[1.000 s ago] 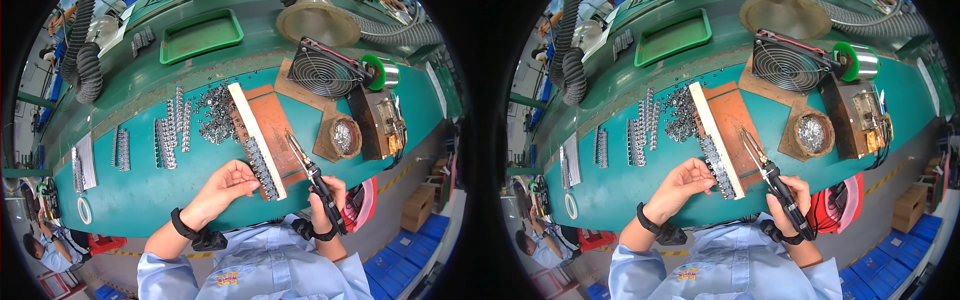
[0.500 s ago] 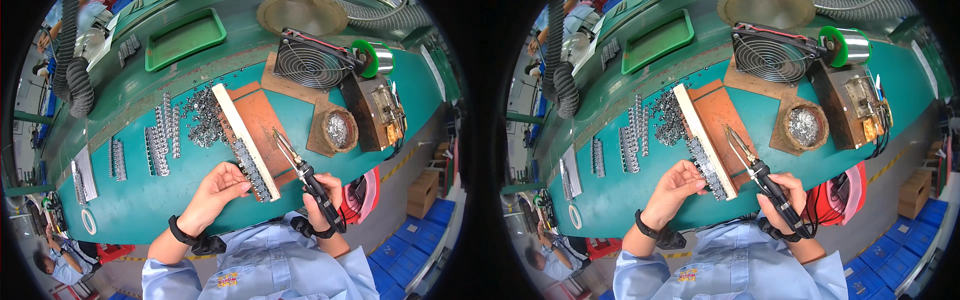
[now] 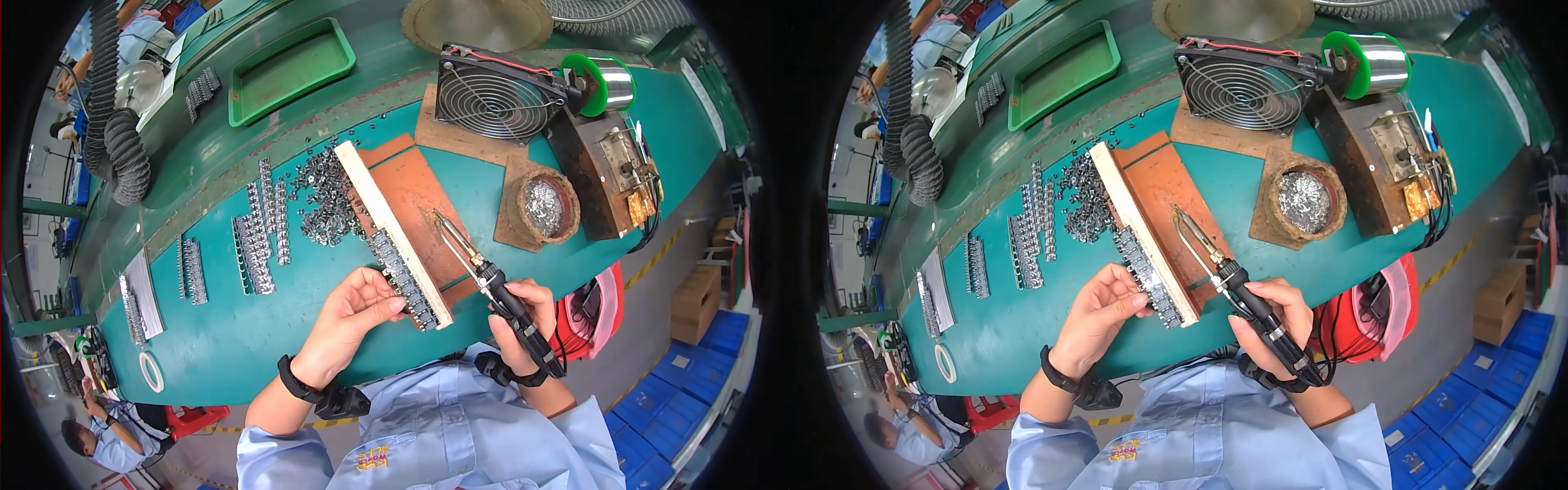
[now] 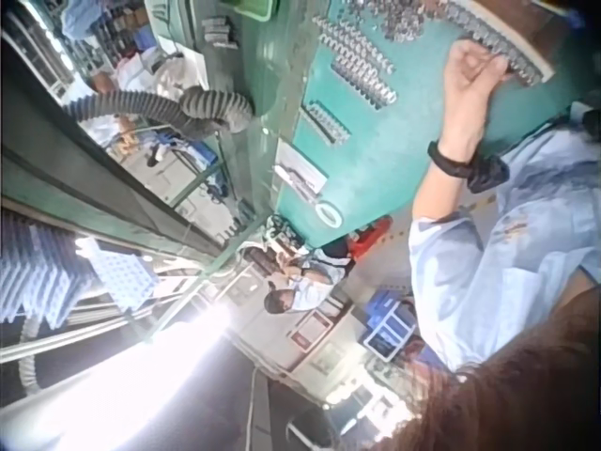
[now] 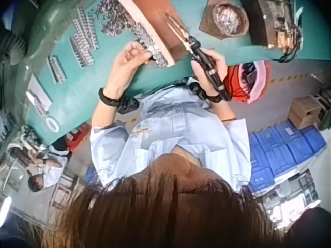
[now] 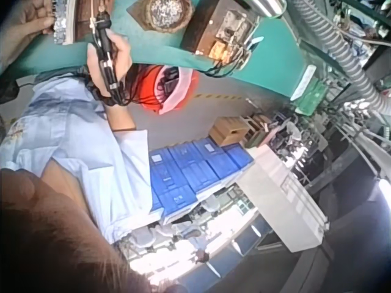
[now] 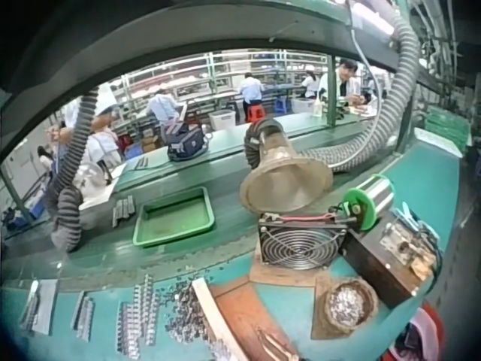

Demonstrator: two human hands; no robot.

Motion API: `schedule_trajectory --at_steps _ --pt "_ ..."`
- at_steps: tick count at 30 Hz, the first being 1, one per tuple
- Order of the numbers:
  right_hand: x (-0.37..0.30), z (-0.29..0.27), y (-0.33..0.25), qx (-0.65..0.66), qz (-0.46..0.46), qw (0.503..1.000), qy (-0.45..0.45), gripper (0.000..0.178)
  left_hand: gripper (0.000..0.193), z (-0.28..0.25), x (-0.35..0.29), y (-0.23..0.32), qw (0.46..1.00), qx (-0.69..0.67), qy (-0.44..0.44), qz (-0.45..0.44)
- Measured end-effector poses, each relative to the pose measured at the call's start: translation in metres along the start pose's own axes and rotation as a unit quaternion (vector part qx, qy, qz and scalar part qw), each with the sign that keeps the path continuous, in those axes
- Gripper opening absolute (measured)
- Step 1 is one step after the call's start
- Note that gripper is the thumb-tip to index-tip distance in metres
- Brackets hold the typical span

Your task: The person solders small metal components onto a strip, placing components in position by hand and applying a soldering iron to attach them.

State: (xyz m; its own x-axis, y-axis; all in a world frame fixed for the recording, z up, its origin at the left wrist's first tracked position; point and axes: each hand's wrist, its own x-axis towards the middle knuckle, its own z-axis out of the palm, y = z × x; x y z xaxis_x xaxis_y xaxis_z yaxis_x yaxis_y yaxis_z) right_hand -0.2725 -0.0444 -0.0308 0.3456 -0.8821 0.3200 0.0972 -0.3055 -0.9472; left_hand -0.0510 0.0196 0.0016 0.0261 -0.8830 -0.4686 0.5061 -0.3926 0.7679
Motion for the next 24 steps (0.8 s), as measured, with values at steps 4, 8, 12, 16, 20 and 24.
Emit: schedule_trajectory --at_steps 4,8,12,16,20,24 --pt "0.000 0.000 0.000 0.007 0.008 1.000 0.004 0.039 0.014 -0.003 0.000 0.000 1.000 -0.014 -0.003 -0.007" --pt "-0.005 0.000 -0.008 0.046 0.039 0.998 0.030 0.037 0.014 -0.006 0.000 -0.002 0.999 -0.031 -0.009 -0.002" --pt "-0.018 -0.011 -0.015 0.075 0.054 0.995 0.034 0.036 0.014 -0.007 0.003 -0.002 0.999 -0.046 -0.029 0.001" --pt "-0.021 -0.027 -0.019 0.003 -0.034 0.998 -0.056 0.038 0.014 -0.010 0.001 -0.005 0.998 -0.058 -0.033 0.002" --pt "-0.015 -0.028 -0.032 -0.067 -0.061 0.987 -0.130 0.039 0.014 -0.010 0.001 -0.006 0.997 -0.063 -0.032 0.004" --pt "-0.014 -0.025 -0.033 -0.084 -0.060 0.985 -0.141 0.039 0.015 -0.009 0.001 -0.007 0.997 -0.072 -0.034 0.005"
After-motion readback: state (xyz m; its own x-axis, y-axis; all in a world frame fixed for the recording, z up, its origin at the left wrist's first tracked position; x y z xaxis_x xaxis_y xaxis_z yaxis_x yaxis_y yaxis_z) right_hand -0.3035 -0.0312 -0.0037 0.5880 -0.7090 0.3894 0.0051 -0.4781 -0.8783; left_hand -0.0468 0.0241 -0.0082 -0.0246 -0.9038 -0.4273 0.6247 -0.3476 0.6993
